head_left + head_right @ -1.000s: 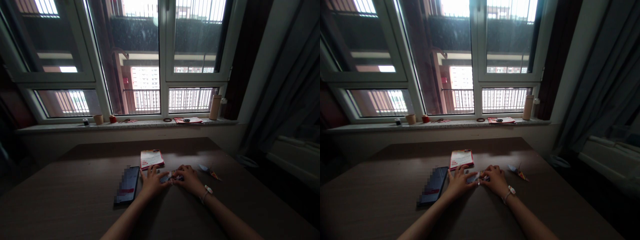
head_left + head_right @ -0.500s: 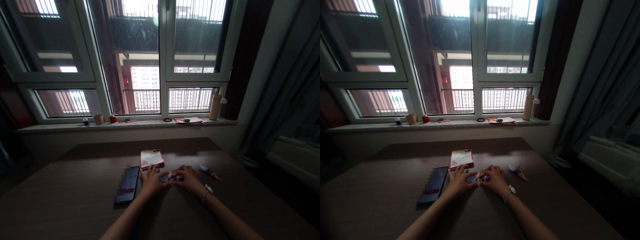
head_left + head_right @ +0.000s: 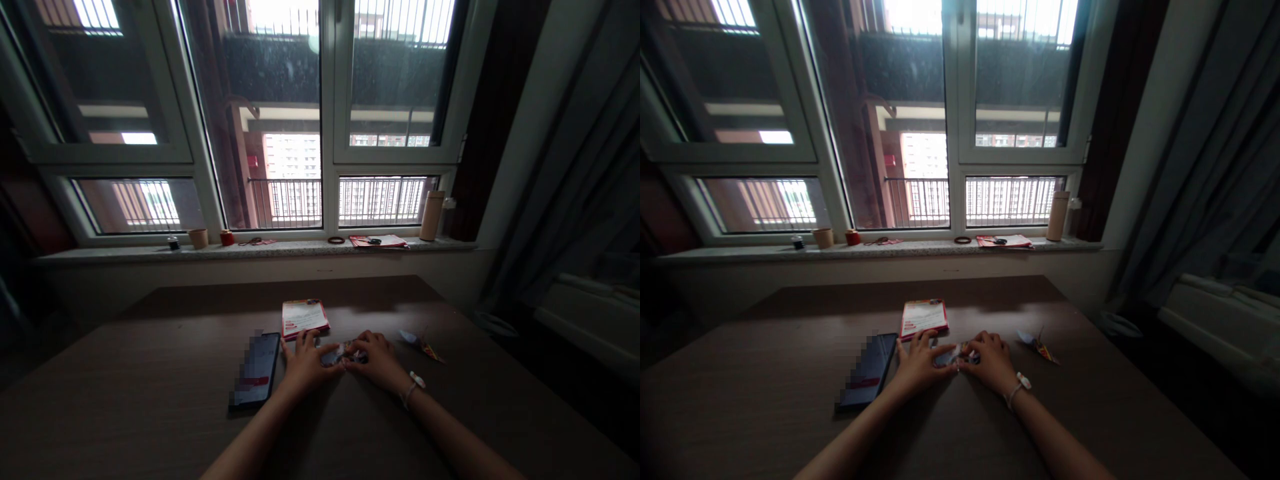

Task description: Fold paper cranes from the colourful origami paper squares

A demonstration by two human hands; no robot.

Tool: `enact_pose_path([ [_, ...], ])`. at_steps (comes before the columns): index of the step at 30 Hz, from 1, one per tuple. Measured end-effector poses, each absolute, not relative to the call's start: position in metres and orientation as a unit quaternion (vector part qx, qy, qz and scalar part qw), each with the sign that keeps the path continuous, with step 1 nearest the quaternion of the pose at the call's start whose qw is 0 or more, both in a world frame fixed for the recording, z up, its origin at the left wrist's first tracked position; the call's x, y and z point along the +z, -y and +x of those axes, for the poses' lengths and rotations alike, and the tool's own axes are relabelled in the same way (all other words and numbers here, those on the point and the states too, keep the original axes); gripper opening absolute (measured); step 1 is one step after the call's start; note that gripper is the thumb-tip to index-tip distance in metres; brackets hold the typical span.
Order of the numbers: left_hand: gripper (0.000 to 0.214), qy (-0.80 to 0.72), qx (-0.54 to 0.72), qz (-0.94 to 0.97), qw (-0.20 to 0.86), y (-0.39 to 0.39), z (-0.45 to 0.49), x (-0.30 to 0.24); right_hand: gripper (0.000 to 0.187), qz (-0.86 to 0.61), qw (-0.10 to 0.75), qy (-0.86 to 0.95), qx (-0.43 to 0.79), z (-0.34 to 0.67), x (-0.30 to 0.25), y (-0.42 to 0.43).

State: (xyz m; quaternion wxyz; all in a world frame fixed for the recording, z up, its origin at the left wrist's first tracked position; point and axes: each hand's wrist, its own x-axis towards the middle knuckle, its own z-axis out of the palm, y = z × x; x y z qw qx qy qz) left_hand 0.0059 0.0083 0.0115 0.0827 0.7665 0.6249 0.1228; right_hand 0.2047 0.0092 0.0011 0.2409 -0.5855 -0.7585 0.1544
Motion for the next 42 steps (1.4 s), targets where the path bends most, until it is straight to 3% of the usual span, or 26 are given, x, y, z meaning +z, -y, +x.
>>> enact_pose_path([
  [21, 0.046, -0.636, 0.153, 0.755, 0.044, -0.004, 0.017, 0.010, 0.024, -0.581, 0.228, 0.764, 0.162, 0.208, 0.001, -0.011],
  [42, 0.054, -0.643, 0.141, 0.749, 0.076, -0.001, 0.017, 0.015, 0.025, -0.575, 0.242, 0.766, 0.154, 0.207, 0.003, -0.008],
])
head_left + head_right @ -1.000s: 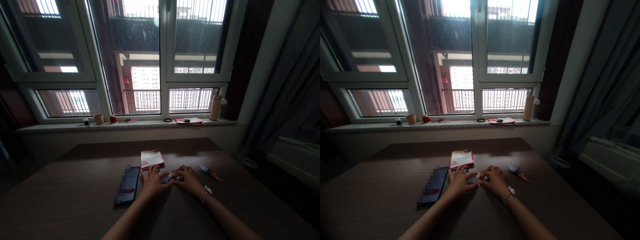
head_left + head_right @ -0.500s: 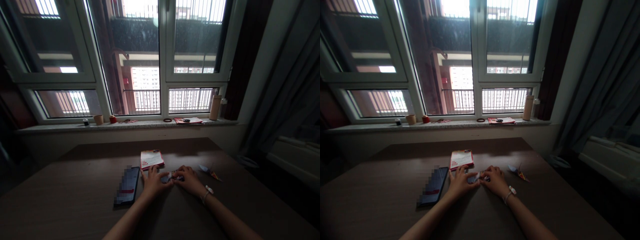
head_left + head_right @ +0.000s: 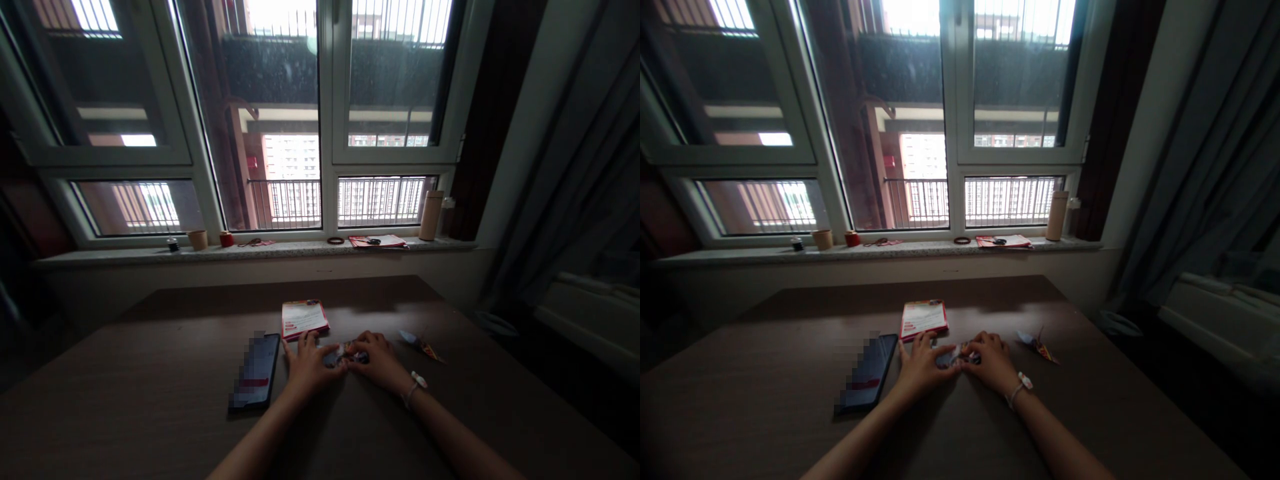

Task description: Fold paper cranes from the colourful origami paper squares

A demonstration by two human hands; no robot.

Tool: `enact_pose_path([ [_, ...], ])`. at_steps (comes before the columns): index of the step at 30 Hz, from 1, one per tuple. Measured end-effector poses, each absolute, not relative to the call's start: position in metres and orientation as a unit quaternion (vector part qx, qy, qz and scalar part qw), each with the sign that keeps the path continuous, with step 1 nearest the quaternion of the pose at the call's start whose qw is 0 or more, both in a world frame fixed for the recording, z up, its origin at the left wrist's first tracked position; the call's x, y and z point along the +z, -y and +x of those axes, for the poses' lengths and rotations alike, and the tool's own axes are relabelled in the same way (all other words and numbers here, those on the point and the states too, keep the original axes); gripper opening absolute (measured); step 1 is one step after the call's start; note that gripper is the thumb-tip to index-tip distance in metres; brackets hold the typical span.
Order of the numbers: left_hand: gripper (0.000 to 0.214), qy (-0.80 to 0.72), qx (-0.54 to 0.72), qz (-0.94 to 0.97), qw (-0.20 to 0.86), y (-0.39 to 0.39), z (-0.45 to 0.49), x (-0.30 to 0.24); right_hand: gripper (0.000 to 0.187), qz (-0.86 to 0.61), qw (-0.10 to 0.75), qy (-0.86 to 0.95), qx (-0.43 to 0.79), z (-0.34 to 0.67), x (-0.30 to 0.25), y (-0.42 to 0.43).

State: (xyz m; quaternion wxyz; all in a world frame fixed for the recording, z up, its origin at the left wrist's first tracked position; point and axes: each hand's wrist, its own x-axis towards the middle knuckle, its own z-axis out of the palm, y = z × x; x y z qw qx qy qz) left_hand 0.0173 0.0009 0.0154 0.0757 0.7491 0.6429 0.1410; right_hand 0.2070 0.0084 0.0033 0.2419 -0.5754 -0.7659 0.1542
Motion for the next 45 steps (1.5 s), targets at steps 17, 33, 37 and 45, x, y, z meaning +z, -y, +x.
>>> enact_pose_path([
  [17, 0.048, -0.619, 0.166, 0.766, 0.042, 0.004, 0.014, 0.011, 0.023, -0.569, 0.245, 0.770, 0.154, 0.211, -0.001, -0.016],
  [33, 0.037, -0.576, 0.145, 0.800, 0.080, 0.003, 0.006, 0.013, 0.013, -0.588, 0.267, 0.763, 0.037, 0.208, 0.001, -0.016],
  [37, 0.031, -0.569, 0.154, 0.804, 0.077, 0.003, 0.007, 0.012, 0.010, -0.578, 0.271, 0.770, 0.029, 0.208, -0.001, -0.017],
  [45, 0.036, -0.551, 0.170, 0.812, 0.087, -0.001, 0.004, 0.006, 0.012, -0.571, 0.275, 0.772, 0.041, 0.209, -0.004, -0.017],
])
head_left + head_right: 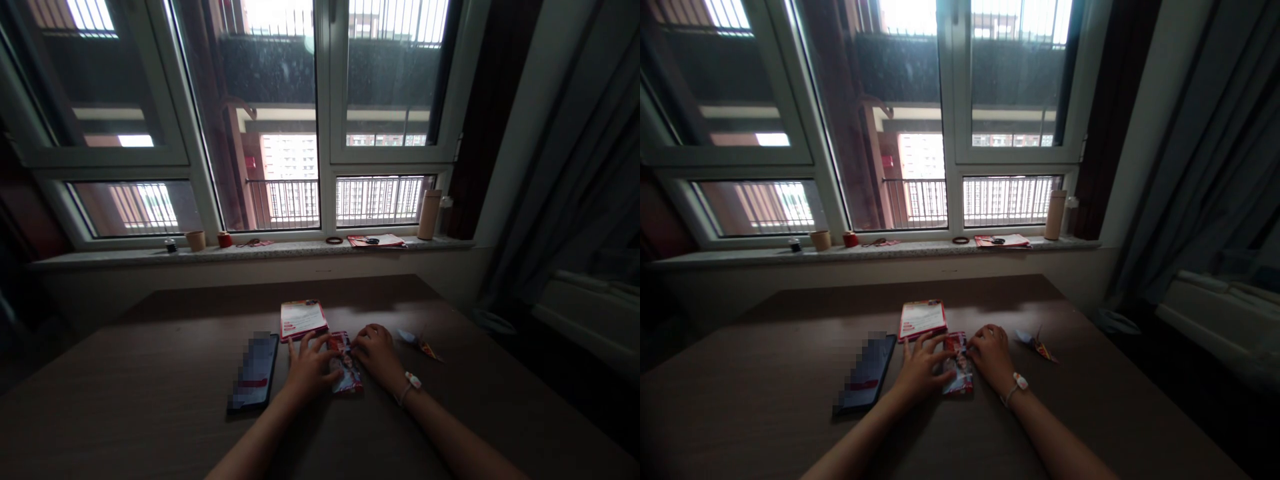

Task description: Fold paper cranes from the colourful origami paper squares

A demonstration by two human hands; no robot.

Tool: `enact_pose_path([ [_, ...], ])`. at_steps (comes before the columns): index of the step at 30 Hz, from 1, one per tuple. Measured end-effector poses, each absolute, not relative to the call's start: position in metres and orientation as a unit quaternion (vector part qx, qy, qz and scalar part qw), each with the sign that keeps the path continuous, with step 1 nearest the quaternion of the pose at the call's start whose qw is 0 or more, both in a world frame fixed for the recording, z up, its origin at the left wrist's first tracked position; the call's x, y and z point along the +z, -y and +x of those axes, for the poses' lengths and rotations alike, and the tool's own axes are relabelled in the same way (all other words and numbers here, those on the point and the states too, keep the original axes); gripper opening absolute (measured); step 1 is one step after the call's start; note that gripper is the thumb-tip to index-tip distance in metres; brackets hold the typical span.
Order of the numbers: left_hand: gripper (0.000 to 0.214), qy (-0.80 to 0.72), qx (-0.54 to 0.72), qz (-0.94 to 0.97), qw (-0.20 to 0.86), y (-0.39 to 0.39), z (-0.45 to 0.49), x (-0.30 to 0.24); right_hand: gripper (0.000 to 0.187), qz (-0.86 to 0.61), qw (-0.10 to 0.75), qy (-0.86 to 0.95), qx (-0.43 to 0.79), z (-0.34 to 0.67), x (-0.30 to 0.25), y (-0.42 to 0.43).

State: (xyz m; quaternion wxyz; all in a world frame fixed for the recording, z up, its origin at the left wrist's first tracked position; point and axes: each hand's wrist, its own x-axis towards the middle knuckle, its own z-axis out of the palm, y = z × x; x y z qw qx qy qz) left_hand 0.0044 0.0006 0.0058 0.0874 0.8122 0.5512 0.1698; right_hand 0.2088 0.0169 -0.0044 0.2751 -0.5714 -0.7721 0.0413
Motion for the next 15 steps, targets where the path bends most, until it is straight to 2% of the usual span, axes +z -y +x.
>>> enact_pose_path([
  [15, 0.042, -0.557, 0.130, 0.814, 0.102, 0.0010, 0.0050, 0.0067, 0.012, -0.569, 0.274, 0.775, 0.033, 0.2095, -0.0061, -0.0183],
])
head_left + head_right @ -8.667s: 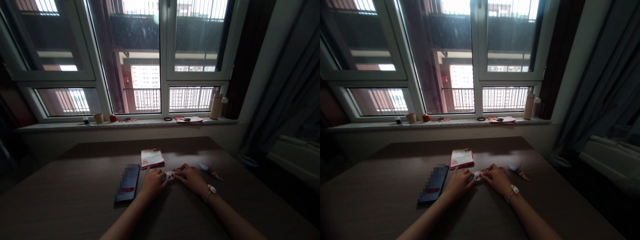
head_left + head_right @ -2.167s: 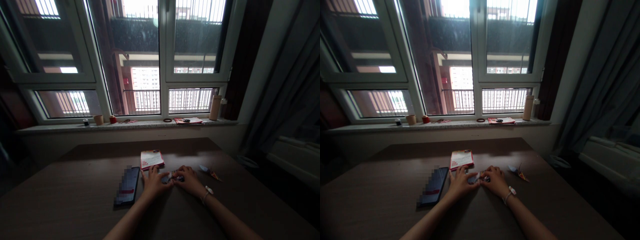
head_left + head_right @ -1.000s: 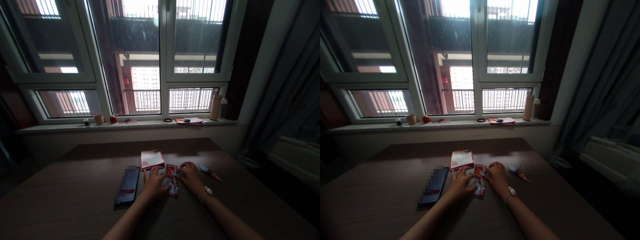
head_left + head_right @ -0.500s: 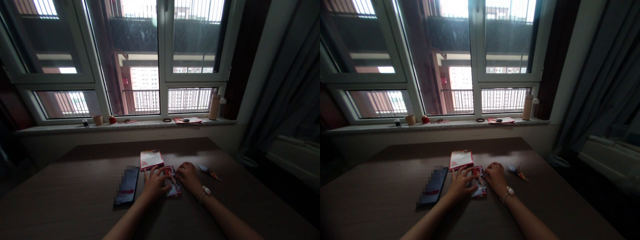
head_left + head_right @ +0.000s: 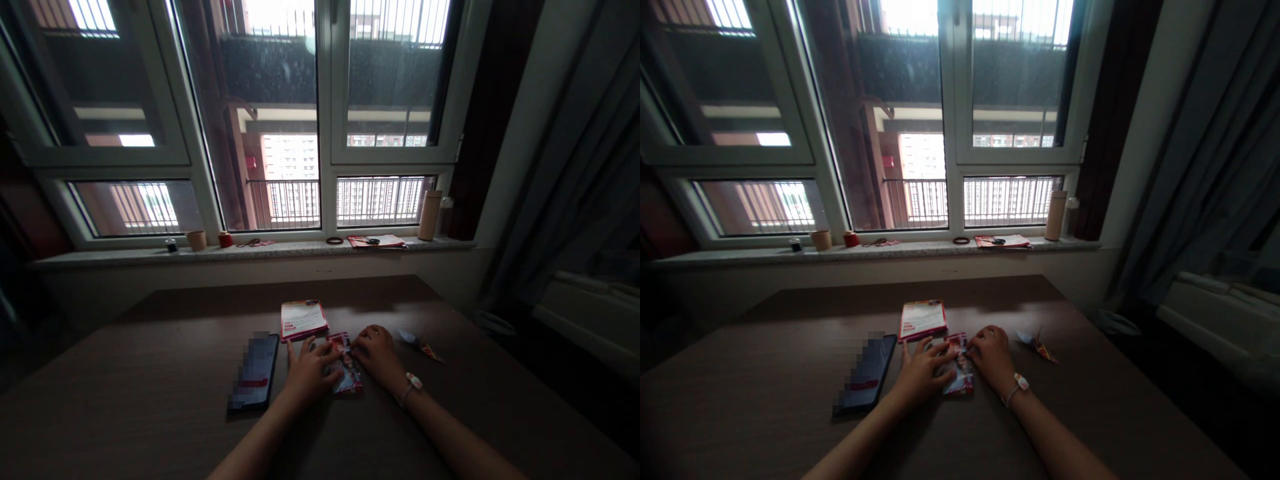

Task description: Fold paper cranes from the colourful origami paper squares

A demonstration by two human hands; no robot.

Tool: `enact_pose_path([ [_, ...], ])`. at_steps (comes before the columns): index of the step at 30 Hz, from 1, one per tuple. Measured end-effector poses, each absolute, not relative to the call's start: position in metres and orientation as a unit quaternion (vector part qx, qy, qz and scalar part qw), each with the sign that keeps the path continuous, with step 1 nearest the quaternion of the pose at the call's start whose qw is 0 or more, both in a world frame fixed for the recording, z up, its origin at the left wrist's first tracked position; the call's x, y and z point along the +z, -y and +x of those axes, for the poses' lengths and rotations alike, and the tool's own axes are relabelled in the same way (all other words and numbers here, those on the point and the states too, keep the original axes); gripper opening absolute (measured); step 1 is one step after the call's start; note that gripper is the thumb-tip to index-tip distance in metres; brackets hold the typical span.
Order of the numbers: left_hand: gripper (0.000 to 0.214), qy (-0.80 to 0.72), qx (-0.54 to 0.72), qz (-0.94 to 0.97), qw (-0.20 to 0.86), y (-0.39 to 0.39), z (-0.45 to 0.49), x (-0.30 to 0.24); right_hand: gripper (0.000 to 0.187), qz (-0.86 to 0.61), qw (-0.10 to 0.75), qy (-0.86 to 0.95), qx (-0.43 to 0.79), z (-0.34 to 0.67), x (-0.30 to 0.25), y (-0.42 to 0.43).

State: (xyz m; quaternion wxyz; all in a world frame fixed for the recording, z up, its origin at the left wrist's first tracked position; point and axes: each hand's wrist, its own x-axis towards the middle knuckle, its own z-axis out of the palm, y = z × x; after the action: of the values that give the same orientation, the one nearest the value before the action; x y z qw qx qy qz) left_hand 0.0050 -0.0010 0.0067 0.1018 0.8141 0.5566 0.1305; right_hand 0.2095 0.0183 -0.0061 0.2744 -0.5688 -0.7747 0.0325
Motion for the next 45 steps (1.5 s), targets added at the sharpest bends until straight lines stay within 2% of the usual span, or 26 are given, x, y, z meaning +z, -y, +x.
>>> enact_pose_path([
  [11, 0.041, -0.561, 0.129, 0.809, 0.119, 0.001, 0.005, 0.005, 0.017, -0.569, 0.259, 0.779, 0.050, 0.210, -0.005, -0.020],
  [16, 0.040, -0.571, 0.125, 0.802, 0.123, 0.002, 0.006, 0.007, 0.015, -0.557, 0.280, 0.780, 0.061, 0.210, -0.006, -0.020],
  [26, 0.041, -0.576, 0.112, 0.800, 0.123, 0.004, 0.007, 0.010, 0.012, -0.570, 0.278, 0.756, 0.163, 0.222, -0.009, -0.030],
  [37, 0.042, -0.580, 0.093, 0.801, 0.116, 0.003, 0.006, 0.010, 0.038, -0.622, 0.216, 0.722, 0.213, 0.229, -0.008, -0.037],
  [45, 0.041, -0.577, 0.092, 0.804, 0.112, 0.002, 0.005, 0.010, 0.043, -0.624, 0.186, 0.734, 0.192, 0.230, -0.006, -0.038],
])
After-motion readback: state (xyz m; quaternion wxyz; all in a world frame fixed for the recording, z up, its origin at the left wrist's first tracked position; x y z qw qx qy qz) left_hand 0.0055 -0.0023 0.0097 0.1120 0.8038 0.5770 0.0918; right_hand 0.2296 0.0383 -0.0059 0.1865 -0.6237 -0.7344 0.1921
